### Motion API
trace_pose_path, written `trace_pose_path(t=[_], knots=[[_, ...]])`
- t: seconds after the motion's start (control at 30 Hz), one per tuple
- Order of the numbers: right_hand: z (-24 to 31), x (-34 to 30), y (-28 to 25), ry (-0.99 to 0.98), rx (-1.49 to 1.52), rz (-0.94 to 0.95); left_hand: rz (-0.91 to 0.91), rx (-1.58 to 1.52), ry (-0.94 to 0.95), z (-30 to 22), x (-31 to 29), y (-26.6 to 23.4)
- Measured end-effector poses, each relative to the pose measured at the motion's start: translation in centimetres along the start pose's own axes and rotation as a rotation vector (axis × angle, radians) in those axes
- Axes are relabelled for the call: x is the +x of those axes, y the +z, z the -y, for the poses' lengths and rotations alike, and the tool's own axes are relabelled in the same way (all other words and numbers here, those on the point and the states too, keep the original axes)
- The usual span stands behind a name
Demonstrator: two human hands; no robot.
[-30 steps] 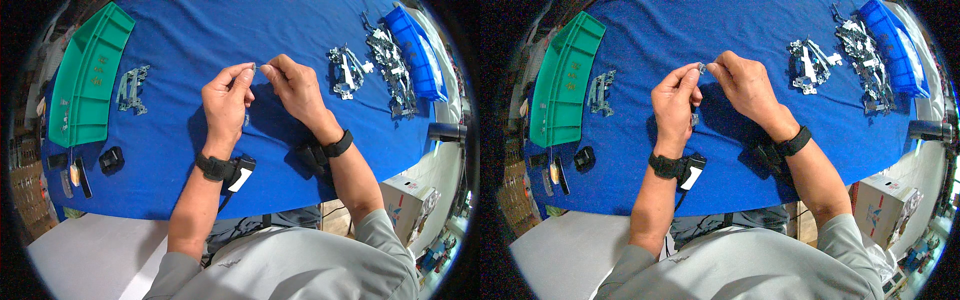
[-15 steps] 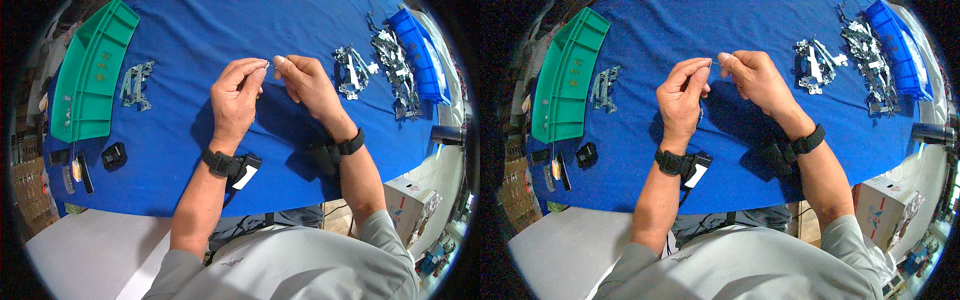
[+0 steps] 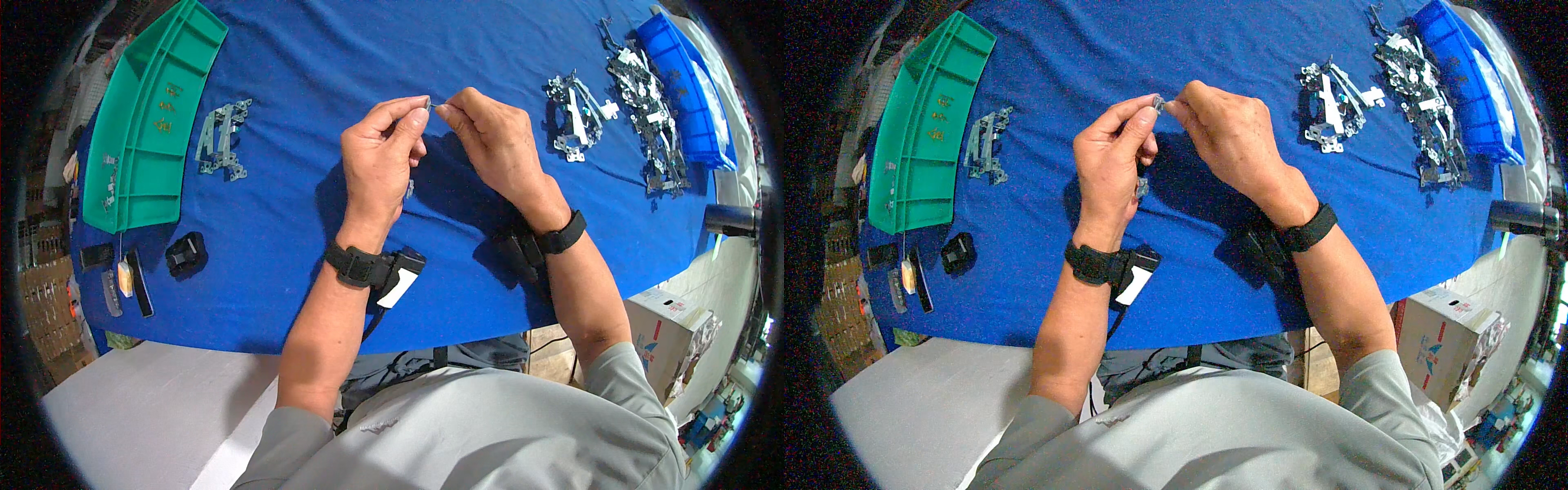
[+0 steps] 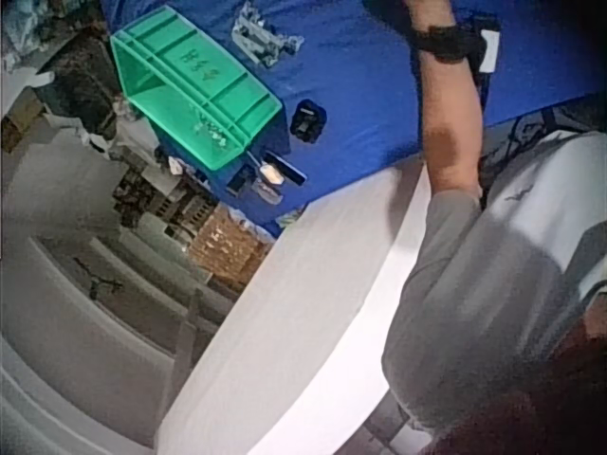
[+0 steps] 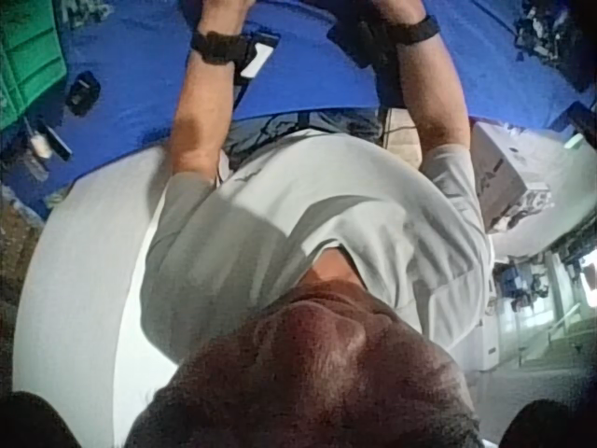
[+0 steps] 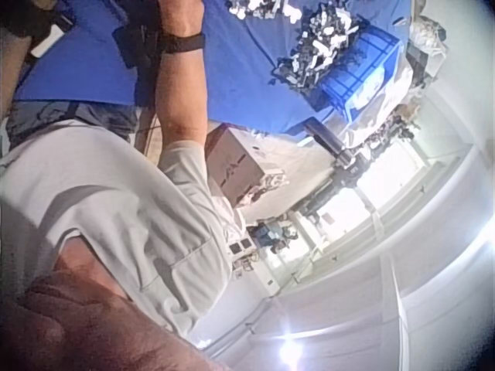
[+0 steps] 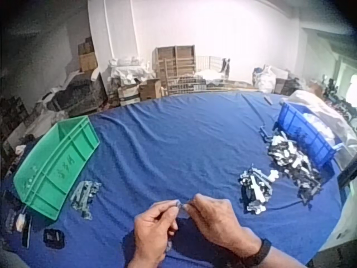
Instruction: Assembling small metal hardware components by inserting screws using a screwdriver.
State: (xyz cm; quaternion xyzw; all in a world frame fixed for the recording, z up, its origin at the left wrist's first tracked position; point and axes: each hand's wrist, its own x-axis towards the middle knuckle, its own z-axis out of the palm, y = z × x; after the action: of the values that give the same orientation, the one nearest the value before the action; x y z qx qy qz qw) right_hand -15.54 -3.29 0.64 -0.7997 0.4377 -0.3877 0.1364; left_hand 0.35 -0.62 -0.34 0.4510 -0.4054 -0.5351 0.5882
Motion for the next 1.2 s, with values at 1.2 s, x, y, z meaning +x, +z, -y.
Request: trace_pose_path(t=[1.2], knots=[[0.1, 1.0, -1.9, 0.688, 0.727, 0.388, 0.035, 0.206, 0.227, -0.4, 0.1, -0.4]])
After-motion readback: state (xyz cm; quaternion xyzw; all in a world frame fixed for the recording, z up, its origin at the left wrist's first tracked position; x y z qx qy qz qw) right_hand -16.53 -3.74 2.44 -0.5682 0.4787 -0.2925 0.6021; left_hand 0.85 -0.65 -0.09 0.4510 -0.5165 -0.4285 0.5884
